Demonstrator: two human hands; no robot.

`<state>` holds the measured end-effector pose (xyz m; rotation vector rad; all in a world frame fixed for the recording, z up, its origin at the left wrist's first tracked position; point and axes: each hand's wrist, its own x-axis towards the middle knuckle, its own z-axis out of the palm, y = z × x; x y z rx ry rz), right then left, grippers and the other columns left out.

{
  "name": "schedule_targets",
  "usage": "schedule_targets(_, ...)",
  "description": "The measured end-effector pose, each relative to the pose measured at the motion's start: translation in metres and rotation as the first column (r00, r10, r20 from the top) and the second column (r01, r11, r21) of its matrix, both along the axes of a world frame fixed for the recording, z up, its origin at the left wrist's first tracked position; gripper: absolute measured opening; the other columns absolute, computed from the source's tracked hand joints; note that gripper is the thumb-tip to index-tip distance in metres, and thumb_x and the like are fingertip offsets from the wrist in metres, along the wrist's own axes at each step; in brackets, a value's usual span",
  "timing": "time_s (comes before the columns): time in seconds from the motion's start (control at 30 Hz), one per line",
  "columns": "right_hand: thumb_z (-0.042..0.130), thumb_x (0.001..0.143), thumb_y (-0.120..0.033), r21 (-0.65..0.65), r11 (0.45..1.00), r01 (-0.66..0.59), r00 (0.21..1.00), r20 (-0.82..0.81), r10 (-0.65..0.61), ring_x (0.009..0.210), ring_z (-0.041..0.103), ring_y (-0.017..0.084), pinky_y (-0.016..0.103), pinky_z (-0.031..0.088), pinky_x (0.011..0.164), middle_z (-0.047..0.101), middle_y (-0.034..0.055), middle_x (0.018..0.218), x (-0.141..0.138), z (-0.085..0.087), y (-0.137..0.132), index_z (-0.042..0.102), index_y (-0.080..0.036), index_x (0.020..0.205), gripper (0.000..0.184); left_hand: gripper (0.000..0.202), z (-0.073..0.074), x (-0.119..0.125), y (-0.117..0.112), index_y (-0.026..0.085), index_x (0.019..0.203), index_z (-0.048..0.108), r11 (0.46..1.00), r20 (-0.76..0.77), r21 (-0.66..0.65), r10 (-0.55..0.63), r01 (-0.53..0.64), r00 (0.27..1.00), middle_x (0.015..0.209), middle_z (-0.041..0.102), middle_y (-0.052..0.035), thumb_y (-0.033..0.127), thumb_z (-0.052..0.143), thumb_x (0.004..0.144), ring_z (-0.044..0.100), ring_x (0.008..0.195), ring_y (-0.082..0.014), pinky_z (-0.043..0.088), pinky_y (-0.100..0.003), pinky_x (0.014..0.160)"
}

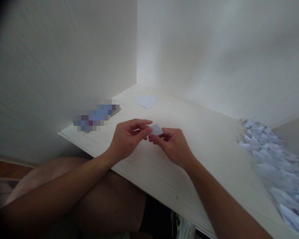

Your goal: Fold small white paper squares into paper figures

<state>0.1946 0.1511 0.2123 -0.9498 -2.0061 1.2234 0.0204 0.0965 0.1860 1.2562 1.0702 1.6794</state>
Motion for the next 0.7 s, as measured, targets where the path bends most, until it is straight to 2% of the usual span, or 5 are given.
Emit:
schedule_targets(0.13,0.085,0.082,-0.043,0.000,0.996,0.086,0.986,-0.141,-0.085,0.064,0.068,0.016,0.030,0.054,0.062,0.075,0.0022,0.072,-0.004,-0.006,0.000,0.071,-0.020,0.078,0.028,0.039,-0.002,-0.002,0.004,0.015,0.119,0.074,0.999,0.085,-0.032,-0.025,0.028,0.996,0.076,0.076,0.0003,0.022,0.081,0.081,0.073,0.067,-0.0131,0.064,-0.027,0.068)
schedule_targets(0.2,0.086,0.082,-0.039,0.039,0.991,0.127,0.973,-0.199,-0.116,0.067,0.071,0.016,0.031,0.057,0.065,0.076,0.0017,0.078,-0.006,-0.008,-0.001,0.071,-0.021,0.092,0.026,0.042,-0.002,-0.001,0.004,0.015,0.121,0.073,0.997,0.115,-0.049,-0.051,0.057,0.992,0.075,0.074,0.0016,0.023,0.082,0.080,0.073,0.066,-0.0131,0.065,-0.027,0.069)
schedule_targets(0.4,0.082,0.086,-0.031,0.234,0.957,0.168,0.974,-0.190,-0.125,0.075,0.073,0.018,0.034,0.061,0.071,0.077,0.0014,0.086,-0.005,-0.012,-0.004,0.069,-0.023,0.127,0.044,0.045,0.000,0.000,0.003,0.014,0.119,0.075,0.990,0.188,-0.113,-0.063,0.086,0.980,0.071,0.073,0.0011,0.030,0.085,0.078,0.074,0.064,-0.0151,0.066,-0.030,0.067)
schedule_targets(0.57,0.080,0.087,-0.030,0.269,0.946,0.181,0.972,-0.192,-0.132,0.076,0.072,0.017,0.035,0.063,0.075,0.079,0.0025,0.095,-0.004,-0.015,-0.004,0.073,-0.025,0.130,0.044,0.052,-0.002,0.000,0.004,0.014,0.123,0.074,0.989,0.218,-0.118,-0.059,0.086,0.974,0.071,0.074,0.0014,0.032,0.088,0.077,0.074,0.064,-0.0147,0.067,-0.030,0.067)
schedule_targets(0.7,0.083,0.084,-0.029,0.214,0.960,0.180,0.966,-0.224,-0.131,0.077,0.073,0.017,0.034,0.063,0.073,0.080,0.0028,0.098,-0.003,-0.016,-0.001,0.074,-0.026,0.129,0.046,0.050,-0.003,-0.002,0.004,0.015,0.122,0.074,0.988,0.188,-0.096,-0.105,0.124,0.977,0.079,0.077,-0.0015,0.030,0.089,0.077,0.075,0.071,-0.0157,0.068,-0.032,0.071)
